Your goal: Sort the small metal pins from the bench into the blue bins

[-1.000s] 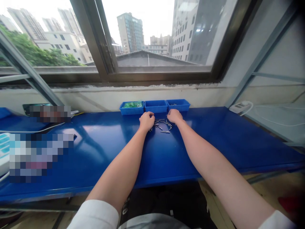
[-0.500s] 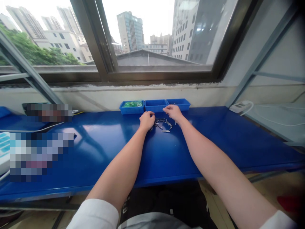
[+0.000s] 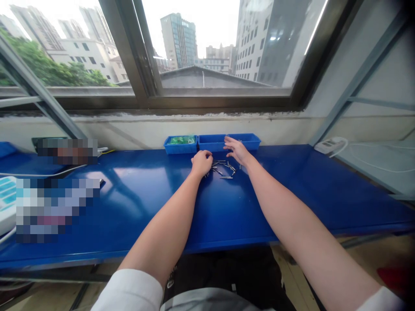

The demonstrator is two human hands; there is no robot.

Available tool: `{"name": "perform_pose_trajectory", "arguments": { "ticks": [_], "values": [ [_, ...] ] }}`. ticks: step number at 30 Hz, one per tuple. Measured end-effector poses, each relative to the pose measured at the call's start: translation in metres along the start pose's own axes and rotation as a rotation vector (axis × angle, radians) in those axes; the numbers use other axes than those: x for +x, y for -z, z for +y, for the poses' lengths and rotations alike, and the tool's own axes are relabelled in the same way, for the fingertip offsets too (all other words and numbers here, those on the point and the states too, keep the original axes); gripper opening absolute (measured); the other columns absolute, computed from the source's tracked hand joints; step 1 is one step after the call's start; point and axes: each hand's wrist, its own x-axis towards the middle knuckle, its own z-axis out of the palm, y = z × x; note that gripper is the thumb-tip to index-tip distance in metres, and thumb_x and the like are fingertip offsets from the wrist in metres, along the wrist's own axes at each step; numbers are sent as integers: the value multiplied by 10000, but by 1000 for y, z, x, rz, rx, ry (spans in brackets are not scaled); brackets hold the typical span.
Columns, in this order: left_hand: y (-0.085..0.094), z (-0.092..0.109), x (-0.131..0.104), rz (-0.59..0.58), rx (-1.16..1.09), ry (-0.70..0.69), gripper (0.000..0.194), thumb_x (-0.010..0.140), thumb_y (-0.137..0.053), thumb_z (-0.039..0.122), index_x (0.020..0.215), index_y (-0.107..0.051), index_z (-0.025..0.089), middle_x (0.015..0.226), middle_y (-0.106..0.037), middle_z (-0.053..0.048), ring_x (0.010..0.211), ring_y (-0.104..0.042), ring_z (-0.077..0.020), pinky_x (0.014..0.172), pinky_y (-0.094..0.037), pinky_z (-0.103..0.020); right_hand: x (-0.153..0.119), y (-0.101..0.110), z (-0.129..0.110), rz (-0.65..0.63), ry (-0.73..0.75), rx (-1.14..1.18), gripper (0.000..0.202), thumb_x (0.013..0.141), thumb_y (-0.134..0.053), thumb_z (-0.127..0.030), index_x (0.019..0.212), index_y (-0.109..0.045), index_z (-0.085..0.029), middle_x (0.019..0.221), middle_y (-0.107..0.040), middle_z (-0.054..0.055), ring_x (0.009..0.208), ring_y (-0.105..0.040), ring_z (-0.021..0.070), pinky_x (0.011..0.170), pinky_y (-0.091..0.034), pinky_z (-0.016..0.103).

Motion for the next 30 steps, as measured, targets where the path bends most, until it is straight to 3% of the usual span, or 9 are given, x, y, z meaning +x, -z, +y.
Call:
{"name": "perform_pose_trajectory", "arguments": {
  "ticks": [3,5,8,12,15,18,22,25,30],
  "values": [
    [1,1,-1,-5,1,5,253,820,-484,229,969,-688,220,1095,-674,-42,1046,-592,-207,941,-426,-333,3,1,1,90,21,-8,279,797,-544,-339,1001,-644,-176,1212,-620,97,828,-625,174,430,-388,190],
    [1,1,-1,-3,-1,7,252,818,-486,228,969,-687,221,1098,-674,-42,1049,-591,-209,941,-428,-335,5,3,1,170,45,-5,305,832,-515,-421,860,-649,-149,993,-691,112,666,-610,144,406,-344,190],
    [0,0,0,1,-13,4,254,816,-486,232,973,-686,217,1101,-672,-46,1049,-591,-213,938,-434,-340,7,10,2,342,82,-26,423,845,-476,-520,695,-607,-146,682,-665,84,508,-540,116,418,-338,204],
    [-2,-3,2,10,-33,-6,265,819,-475,234,989,-677,207,1096,-670,-51,1034,-597,-207,934,-441,-331,7,23,9,502,123,-236,387,826,-488,-471,609,-587,-166,543,-593,26,495,-519,125,506,-403,240],
    [-2,-3,2,10,-30,-15,269,823,-466,224,991,-675,200,1085,-672,-53,1023,-601,-198,937,-442,-316,3,26,12,421,130,-504,241,716,-627,-391,620,-637,-170,607,-633,10,620,-578,153,605,-430,256],
    [-2,-2,2,6,-23,-22,271,824,-463,215,991,-674,195,1076,-675,-57,1019,-604,-194,931,-446,-304,-6,21,10,176,92,-747,175,608,-726,-336,689,-696,-184,684,-672,3,705,-608,167,673,-438,264],
    [-2,-1,1,-13,1,-26,269,820,-482,233,1004,-674,196,1084,-673,-59,1025,-603,-197,933,-446,-304,-18,12,7,-55,32,-892,216,601,-751,-327,760,-715,-185,752,-699,22,722,-620,167,660,-441,250],
    [-2,0,0,-48,31,-64,288,832,-497,314,1033,-669,200,1116,-662,-63,1048,-594,-208,953,-438,-318,-22,6,10,-55,52,-972,192,671,-706,-340,790,-710,-189,787,-706,36,739,-625,169,669,-446,248],
    [-4,3,-4,-150,104,-222,386,848,-482,440,1099,-648,197,1157,-643,-79,1095,-574,-224,986,-416,-328,-21,-8,18,61,107,-1022,126,770,-609,-280,791,-696,-191,867,-712,56,845,-630,182,771,-447,265]
  ]
}}
